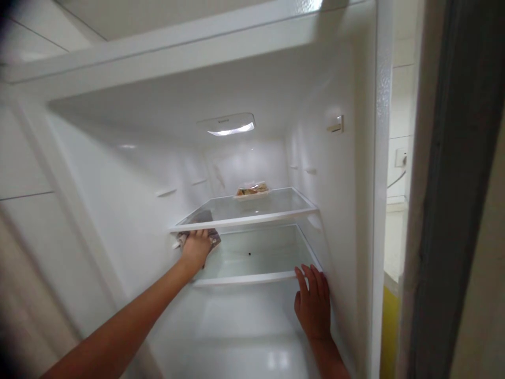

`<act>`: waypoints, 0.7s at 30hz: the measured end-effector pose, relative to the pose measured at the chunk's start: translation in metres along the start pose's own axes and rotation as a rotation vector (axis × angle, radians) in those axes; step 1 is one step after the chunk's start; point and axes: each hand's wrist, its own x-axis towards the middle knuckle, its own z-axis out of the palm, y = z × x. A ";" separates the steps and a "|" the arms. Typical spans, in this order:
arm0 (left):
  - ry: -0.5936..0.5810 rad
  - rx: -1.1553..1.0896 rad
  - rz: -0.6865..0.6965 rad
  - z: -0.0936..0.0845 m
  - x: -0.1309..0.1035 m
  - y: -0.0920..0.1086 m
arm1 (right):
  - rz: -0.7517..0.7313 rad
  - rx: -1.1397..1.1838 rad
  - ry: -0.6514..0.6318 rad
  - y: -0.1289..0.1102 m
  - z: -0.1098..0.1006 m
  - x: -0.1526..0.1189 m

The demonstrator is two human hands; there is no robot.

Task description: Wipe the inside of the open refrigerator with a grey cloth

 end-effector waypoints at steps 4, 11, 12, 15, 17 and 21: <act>-0.028 0.161 0.002 -0.022 -0.050 -0.003 | 0.007 0.022 -0.014 -0.001 -0.006 0.001; -0.008 0.216 0.037 -0.040 -0.094 -0.009 | 0.010 0.026 -0.051 -0.002 -0.010 0.001; -0.022 0.230 0.025 -0.042 -0.088 -0.008 | 0.010 0.027 -0.056 -0.002 -0.010 0.002; -0.062 0.250 0.022 -0.048 -0.063 -0.005 | 0.011 0.021 -0.060 -0.001 -0.011 0.001; -0.075 0.248 0.038 -0.050 -0.051 -0.004 | 0.010 0.014 -0.062 -0.001 -0.011 0.001; -0.080 0.269 0.070 -0.049 -0.056 -0.004 | 0.010 0.012 -0.075 -0.002 -0.011 0.000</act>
